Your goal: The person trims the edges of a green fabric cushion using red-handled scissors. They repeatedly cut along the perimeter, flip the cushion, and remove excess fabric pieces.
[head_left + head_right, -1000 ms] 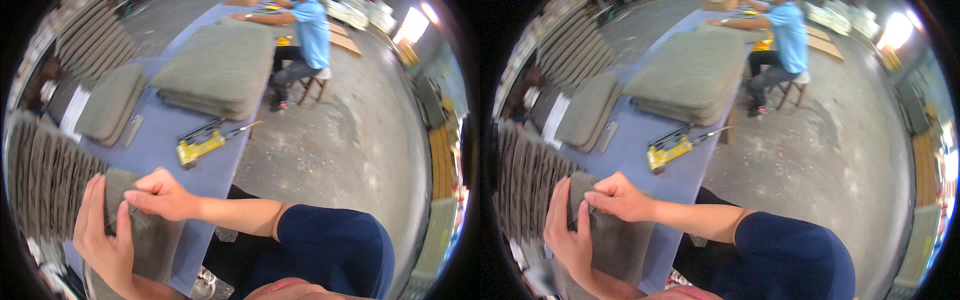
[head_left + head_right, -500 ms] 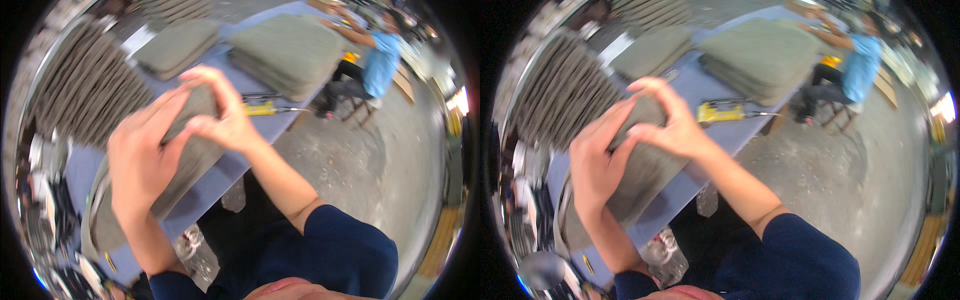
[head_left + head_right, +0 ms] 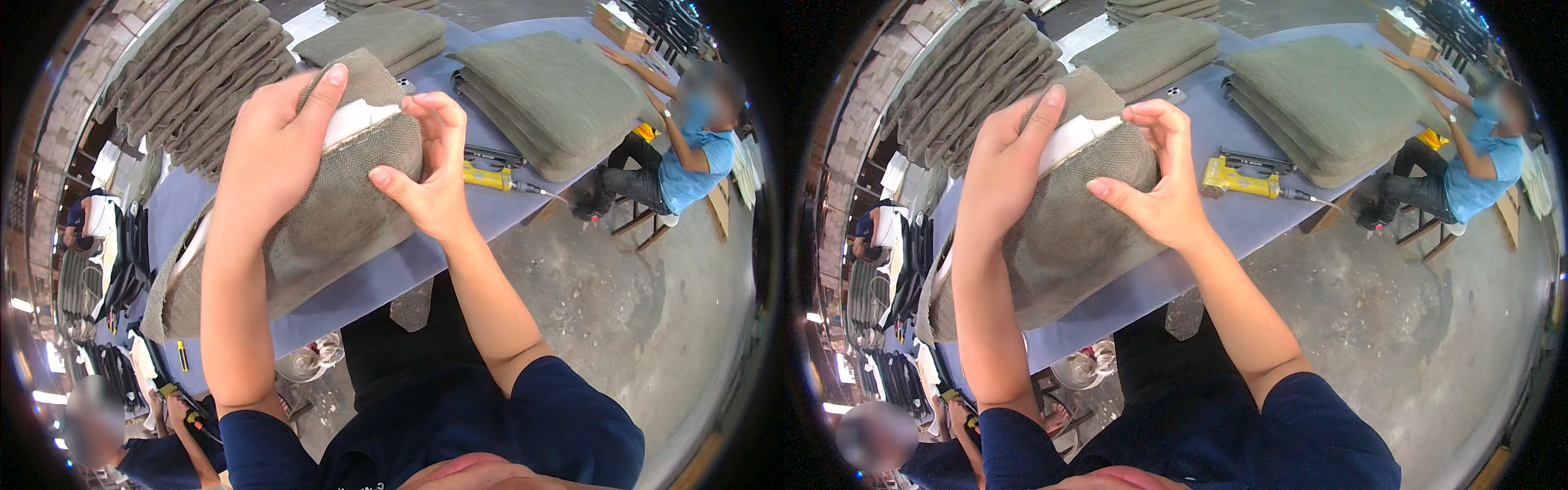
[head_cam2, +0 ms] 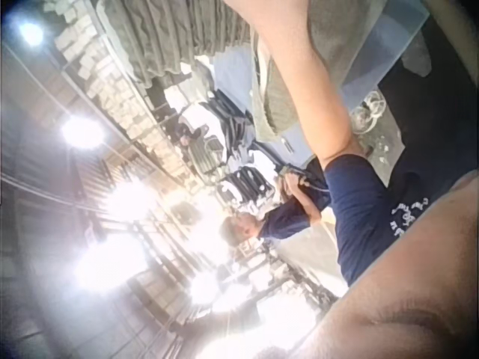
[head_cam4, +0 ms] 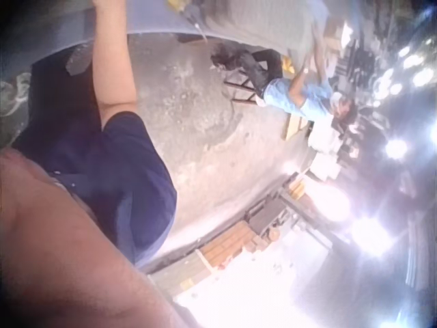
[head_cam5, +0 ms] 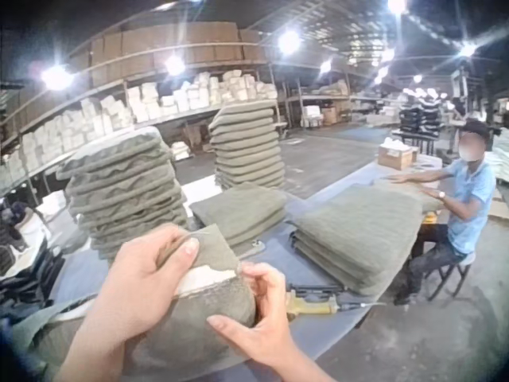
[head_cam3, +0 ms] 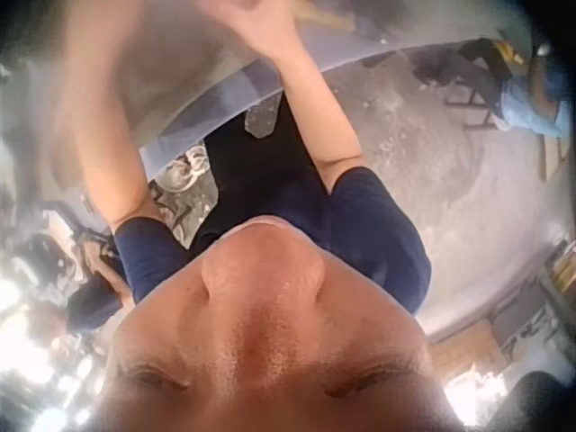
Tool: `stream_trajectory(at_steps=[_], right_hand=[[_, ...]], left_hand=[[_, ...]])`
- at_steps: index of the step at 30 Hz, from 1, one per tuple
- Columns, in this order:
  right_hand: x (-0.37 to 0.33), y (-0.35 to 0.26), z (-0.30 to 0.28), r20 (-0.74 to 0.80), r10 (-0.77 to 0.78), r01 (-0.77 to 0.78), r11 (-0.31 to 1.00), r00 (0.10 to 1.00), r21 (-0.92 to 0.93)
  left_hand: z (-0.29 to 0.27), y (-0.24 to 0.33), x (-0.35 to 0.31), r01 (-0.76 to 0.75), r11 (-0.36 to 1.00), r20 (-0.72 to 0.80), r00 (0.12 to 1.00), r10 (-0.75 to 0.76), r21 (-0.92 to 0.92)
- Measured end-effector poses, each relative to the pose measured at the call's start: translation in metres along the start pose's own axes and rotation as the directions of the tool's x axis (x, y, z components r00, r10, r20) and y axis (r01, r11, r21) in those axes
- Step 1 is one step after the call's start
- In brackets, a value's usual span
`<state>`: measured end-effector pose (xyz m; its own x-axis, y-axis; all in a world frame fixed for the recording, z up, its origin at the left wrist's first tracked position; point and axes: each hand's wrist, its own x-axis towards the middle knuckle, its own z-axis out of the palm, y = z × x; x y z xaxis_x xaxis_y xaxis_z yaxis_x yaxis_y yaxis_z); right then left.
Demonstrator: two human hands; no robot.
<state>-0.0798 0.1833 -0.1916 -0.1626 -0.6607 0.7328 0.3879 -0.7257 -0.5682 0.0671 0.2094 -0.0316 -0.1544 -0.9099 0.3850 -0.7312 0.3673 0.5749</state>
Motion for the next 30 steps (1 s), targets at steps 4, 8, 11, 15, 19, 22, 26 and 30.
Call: stream_trajectory(at_steps=[4,8,11,15,19,22,26,30], right_hand=[[0.000,-0.012,-0.002,0.030,0.103,-0.103,0.995,0.994,0.003],[0.004,-0.024,-0.012,0.096,0.106,-0.097,0.991,0.990,-0.096],[0.013,-0.041,-0.022,0.140,0.097,-0.060,0.968,0.985,-0.243],[0.035,-0.070,-0.036,0.368,0.037,0.140,0.886,0.929,-0.442],[0.042,-0.076,-0.045,0.500,0.069,0.190,0.874,0.864,-0.448],[0.030,-0.064,-0.048,0.375,0.113,0.039,0.926,0.920,-0.375],[0.026,-0.063,-0.038,0.275,0.283,-0.190,0.928,0.919,-0.321],[0.038,-0.051,-0.043,0.373,0.241,0.030,0.805,0.896,-0.593]], left_hand=[[0.006,-0.005,-0.007,-0.364,0.929,-0.214,0.915,0.343,-0.064],[0.005,-0.003,-0.022,-0.364,0.931,-0.083,0.928,0.364,0.024],[0.009,0.004,-0.027,-0.280,0.946,-0.196,0.931,0.309,0.161],[0.014,0.008,-0.036,-0.176,0.958,-0.221,0.948,0.227,0.229],[0.014,0.015,-0.042,-0.129,0.970,-0.191,0.967,0.169,0.204],[0.019,0.010,-0.037,-0.276,0.950,-0.286,0.908,0.307,0.142],[0.022,-0.009,-0.065,-0.569,0.709,-0.337,0.628,0.702,0.416],[0.058,-0.022,-0.177,-0.595,0.802,0.187,0.784,0.592,-0.045]])
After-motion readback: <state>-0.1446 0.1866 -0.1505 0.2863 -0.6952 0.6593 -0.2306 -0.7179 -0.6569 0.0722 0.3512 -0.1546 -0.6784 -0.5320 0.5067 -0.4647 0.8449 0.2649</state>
